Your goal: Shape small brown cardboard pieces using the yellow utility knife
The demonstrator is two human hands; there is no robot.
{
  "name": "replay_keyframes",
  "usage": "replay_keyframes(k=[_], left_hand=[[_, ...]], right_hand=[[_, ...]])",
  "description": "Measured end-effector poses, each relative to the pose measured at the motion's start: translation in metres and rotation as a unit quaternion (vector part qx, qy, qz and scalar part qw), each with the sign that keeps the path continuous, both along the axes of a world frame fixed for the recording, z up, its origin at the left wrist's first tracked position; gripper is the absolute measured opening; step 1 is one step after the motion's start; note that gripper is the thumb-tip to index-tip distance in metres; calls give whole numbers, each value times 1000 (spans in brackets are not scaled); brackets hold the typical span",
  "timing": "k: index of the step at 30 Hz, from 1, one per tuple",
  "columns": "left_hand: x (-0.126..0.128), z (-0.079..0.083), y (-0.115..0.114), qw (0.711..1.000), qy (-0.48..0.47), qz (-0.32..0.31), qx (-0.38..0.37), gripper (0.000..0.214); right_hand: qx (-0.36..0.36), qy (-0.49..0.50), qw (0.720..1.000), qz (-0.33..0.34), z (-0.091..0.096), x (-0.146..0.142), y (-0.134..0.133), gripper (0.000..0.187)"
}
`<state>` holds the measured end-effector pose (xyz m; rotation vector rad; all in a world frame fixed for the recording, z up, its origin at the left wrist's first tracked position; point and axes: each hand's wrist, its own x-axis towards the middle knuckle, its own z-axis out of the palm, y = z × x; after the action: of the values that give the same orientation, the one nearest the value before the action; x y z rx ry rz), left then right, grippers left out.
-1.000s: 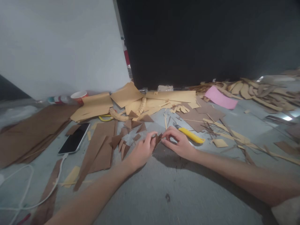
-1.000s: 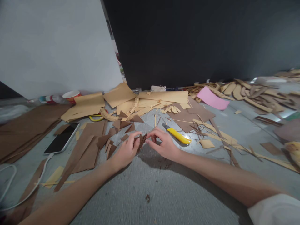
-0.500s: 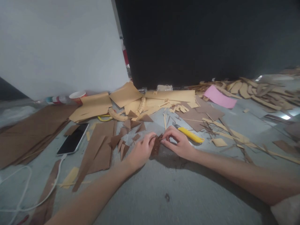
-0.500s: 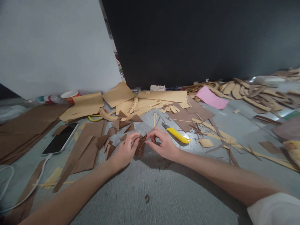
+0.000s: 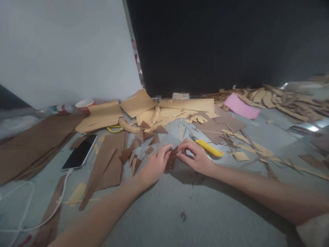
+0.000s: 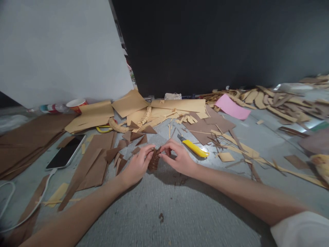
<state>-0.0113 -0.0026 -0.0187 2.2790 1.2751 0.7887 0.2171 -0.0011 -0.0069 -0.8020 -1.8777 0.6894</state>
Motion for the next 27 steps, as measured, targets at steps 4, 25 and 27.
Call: replay_keyframes(k=[4,25,27], left_hand=[[1,4,1,1000,6,-18,-8,38],[2,8,-7,997,-47,-35,-49,41],[2,9,-6,997,-46,-37,-44,39]], right_hand=[[9,-8,1000,0,0,0,0,8],[45,19,998,-33,-2,2,-3,6],[54,15,998,-35,-2,2,-3,10]])
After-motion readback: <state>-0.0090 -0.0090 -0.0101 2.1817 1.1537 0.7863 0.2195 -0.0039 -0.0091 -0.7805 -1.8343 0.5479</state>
